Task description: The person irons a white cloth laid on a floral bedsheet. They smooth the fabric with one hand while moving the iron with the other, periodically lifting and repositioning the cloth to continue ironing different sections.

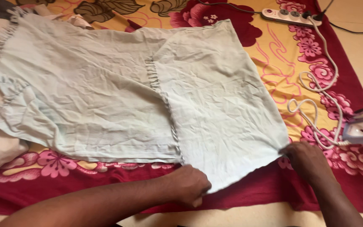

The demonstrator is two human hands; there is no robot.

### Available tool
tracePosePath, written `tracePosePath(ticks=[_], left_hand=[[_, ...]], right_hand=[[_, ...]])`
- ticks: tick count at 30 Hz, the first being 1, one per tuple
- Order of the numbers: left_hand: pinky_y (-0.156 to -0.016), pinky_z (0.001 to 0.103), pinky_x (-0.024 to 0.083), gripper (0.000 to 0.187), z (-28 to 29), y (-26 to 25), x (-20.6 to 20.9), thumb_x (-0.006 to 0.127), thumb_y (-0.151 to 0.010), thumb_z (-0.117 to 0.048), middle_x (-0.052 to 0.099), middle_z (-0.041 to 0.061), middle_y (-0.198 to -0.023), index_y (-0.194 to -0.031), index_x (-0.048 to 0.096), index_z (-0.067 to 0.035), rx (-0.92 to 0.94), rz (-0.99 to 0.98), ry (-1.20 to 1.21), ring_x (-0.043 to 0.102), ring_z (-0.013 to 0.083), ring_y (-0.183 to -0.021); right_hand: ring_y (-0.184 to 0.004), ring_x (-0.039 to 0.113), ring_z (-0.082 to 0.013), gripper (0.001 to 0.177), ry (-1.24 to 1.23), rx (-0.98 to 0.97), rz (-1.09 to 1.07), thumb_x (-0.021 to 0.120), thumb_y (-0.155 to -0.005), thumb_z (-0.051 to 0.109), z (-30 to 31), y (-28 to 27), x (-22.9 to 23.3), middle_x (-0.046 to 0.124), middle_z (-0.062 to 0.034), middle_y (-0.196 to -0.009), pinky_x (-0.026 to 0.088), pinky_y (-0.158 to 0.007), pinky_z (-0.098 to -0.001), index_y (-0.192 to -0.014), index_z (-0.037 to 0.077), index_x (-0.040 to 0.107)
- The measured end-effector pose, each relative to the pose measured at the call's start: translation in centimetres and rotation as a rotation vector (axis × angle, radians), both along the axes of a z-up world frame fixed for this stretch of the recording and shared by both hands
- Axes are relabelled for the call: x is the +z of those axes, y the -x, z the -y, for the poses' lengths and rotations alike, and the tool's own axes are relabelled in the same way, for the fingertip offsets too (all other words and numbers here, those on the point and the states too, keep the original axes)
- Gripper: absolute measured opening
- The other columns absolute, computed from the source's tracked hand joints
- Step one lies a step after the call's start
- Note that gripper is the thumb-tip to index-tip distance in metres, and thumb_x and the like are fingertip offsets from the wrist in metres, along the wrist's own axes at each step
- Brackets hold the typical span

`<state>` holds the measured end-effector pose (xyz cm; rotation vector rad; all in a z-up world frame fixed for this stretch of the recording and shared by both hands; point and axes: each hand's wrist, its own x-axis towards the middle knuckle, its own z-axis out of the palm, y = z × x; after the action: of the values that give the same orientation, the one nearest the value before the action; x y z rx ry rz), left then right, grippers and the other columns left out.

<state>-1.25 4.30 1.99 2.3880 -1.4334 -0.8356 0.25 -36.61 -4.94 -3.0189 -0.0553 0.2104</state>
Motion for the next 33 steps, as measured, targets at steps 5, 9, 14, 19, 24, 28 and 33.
tracePosePath(ticks=[5,9,14,19,24,28,33], left_hand=[[-0.072,0.046,0.056,0.022,-1.8,-1.4,-2.2,0.073,-0.082,-0.031,0.073,0.012,-0.087,-0.089,0.072,-0.011,0.174,-0.244,0.148,0.071,0.0322,-0.084],[-0.075,0.047,0.053,0.037,-6.5,-5.7,-2.9,0.085,-0.074,-0.036,0.069,0.012,-0.088,-0.089,0.066,-0.009,0.289,0.165,0.263,0.068,0.0337,-0.086],[-0.068,0.052,0.052,0.04,-14.2,-6.4,-2.4,0.087,-0.065,-0.03,0.066,0.015,-0.085,-0.089,0.065,-0.006,0.248,0.319,0.193,0.065,0.0382,-0.081],[-0.072,0.05,0.053,0.015,-16.0,-5.3,-2.2,0.074,-0.082,-0.017,0.066,0.013,-0.084,-0.083,0.063,-0.007,0.258,0.351,0.106,0.066,0.0351,-0.081],[-0.07,0.051,0.053,0.009,-15.4,-4.1,-0.8,0.071,-0.076,-0.012,0.067,0.014,-0.082,-0.08,0.065,-0.006,0.293,0.267,0.168,0.066,0.0371,-0.079],[-0.068,0.051,0.055,0.013,-14.7,-3.3,0.7,0.07,-0.071,-0.016,0.068,0.017,-0.08,-0.078,0.067,-0.005,0.207,0.077,0.018,0.067,0.0397,-0.077],[-0.069,0.048,0.056,0.015,-13.3,-2.6,1.4,0.069,-0.068,-0.017,0.071,0.017,-0.076,-0.078,0.071,-0.005,0.239,-0.181,-0.012,0.07,0.037,-0.075]], right_hand=[[-0.096,0.08,-0.0188,0.02,0.104,-0.192,-0.348,0.071,-0.084,0.029,-0.7,-0.5,0.6,0.083,0.0026,-0.093,0.061,-0.09,-0.0372,-0.092,0.03,0.089],[-0.094,0.078,-0.0235,0.033,-0.094,-0.11,-0.064,0.068,-0.084,0.009,-3.8,-1.5,1.3,0.081,-0.0067,-0.095,0.06,-0.085,-0.0393,-0.112,0.023,0.079],[-0.089,0.078,-0.0185,0.039,-0.727,0.175,-0.143,0.073,-0.071,-0.004,-16.8,-1.0,0.6,0.078,-0.0045,-0.102,0.063,-0.075,-0.0348,-0.107,0.013,0.076],[-0.086,0.071,-0.0283,0.012,-0.453,0.353,-0.104,0.073,-0.086,0.021,-30.4,0.4,1.8,0.072,-0.0077,-0.093,0.056,-0.074,-0.0423,-0.093,0.011,0.072],[-0.086,0.068,-0.0299,0.008,-0.384,0.448,0.015,0.07,-0.086,0.019,-32.7,-1.4,4.1,0.068,-0.0076,-0.092,0.055,-0.071,-0.0443,-0.084,0.012,0.069],[-0.088,0.067,-0.0291,0.004,-0.358,0.598,-0.041,0.068,-0.085,0.015,-31.6,-0.8,4.4,0.067,-0.0068,-0.091,0.054,-0.073,-0.0432,-0.085,0.011,0.068],[-0.091,0.065,-0.0349,0.018,-0.433,0.729,-0.014,0.071,-0.076,0.012,-31.1,0.9,3.4,0.067,-0.0117,-0.097,0.053,-0.069,-0.0463,-0.094,0.008,0.069]])
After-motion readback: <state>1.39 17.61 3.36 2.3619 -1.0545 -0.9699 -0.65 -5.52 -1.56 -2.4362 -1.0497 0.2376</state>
